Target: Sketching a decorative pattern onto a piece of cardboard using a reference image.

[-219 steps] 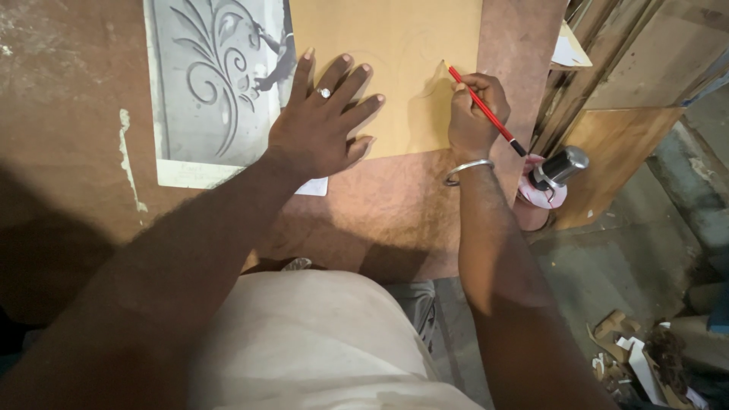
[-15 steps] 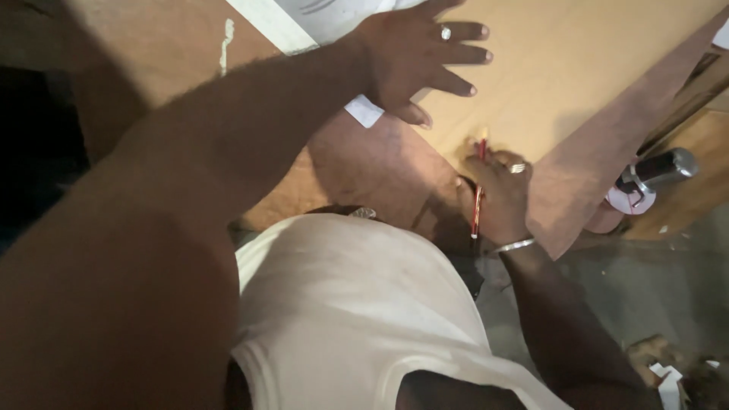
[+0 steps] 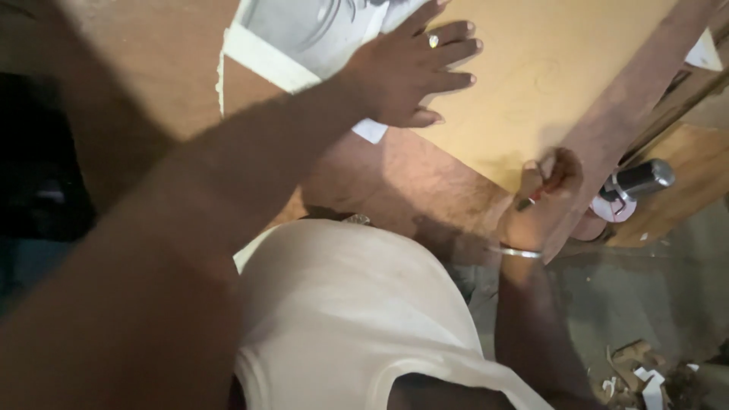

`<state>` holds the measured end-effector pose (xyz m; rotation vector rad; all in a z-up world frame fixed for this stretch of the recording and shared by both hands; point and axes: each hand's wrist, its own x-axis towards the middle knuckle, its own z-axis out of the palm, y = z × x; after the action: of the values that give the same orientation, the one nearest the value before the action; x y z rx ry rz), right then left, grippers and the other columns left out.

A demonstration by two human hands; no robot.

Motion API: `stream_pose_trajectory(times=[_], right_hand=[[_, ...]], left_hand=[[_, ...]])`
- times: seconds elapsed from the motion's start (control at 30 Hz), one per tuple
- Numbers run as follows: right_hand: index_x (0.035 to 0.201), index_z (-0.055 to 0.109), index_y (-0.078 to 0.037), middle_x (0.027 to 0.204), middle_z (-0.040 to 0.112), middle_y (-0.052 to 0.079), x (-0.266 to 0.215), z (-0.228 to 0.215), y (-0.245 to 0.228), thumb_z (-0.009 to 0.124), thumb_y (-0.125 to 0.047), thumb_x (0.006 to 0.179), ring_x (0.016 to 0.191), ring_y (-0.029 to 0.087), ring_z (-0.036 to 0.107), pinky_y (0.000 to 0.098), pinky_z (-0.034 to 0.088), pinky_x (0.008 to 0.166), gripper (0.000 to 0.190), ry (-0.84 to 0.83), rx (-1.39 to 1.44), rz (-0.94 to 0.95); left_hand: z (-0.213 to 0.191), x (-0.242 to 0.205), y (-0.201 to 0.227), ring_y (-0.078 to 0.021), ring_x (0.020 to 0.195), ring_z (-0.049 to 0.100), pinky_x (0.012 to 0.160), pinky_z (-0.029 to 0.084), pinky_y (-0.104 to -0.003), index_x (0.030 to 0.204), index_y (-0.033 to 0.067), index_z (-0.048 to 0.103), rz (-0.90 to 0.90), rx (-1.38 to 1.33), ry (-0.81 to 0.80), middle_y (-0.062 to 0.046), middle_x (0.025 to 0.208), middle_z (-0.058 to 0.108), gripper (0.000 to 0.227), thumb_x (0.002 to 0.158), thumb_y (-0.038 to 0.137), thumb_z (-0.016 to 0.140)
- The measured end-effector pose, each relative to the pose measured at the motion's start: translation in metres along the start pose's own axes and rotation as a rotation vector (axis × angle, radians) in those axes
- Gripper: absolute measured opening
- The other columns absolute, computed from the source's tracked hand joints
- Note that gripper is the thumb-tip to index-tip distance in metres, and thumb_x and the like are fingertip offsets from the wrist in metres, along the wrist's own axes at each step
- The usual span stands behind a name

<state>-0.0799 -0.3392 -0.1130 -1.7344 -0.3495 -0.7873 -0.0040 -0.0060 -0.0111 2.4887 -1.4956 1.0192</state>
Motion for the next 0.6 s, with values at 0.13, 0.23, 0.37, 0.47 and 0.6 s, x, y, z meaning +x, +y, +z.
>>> stream_pose_trajectory(times=[0.13,0.23,0.37,0.47,0.6], right_hand=[[0.135,0.053,0.004,0.115,0.062,0.012,0.011,0.015,-0.061,0.066,-0.007,0.105,0.099,0.018,0.058,0.0301,0.048,0.085,0.035,0.021,0.241,0.193],[0.128,0.054,0.002,0.115,0.067,0.010,0.019,0.009,-0.051,0.062,-0.002,0.101,0.096,0.015,0.065,0.0274,0.054,0.077,0.029,0.073,0.476,0.345],[0.130,0.052,-0.002,0.113,0.063,0.008,0.035,-0.008,-0.011,0.061,0.007,0.110,0.094,0.014,0.060,0.0255,0.051,0.077,0.024,0.005,0.615,0.228],[0.133,0.051,-0.004,0.116,0.062,0.008,0.048,0.001,-0.022,0.061,0.007,0.110,0.096,0.015,0.060,0.0279,0.053,0.081,0.028,0.011,0.597,0.206],[0.135,0.050,-0.006,0.121,0.064,0.010,0.058,0.020,-0.060,0.060,-0.004,0.108,0.101,0.018,0.065,0.0320,0.057,0.083,0.029,0.057,0.429,0.267]], left_hand=[[0.002,-0.002,0.018,-0.0334,0.153,0.032,0.128,0.015,-0.063,0.144,0.0130,0.065,-0.080,0.081,0.072,-0.015,0.161,0.046,0.067,0.091,0.052,0.077],[0.001,-0.006,0.029,-0.0363,0.155,0.030,0.129,0.016,-0.063,0.146,0.0104,0.063,-0.162,0.022,0.090,-0.018,0.161,0.043,0.066,0.095,0.049,0.076],[-0.001,-0.009,0.044,-0.0387,0.156,0.026,0.128,0.017,-0.065,0.146,0.0113,0.058,-0.294,-0.025,0.205,-0.019,0.164,0.038,0.064,0.095,0.047,0.075],[0.008,-0.008,0.058,-0.0392,0.155,0.025,0.127,0.016,-0.067,0.146,0.0121,0.056,-0.432,0.018,0.251,-0.018,0.163,0.037,0.060,0.099,0.045,0.073],[0.008,-0.003,0.074,-0.0394,0.154,0.026,0.123,0.015,-0.073,0.144,0.0160,0.058,-0.595,-0.006,0.336,-0.016,0.161,0.037,0.053,0.101,0.043,0.069]])
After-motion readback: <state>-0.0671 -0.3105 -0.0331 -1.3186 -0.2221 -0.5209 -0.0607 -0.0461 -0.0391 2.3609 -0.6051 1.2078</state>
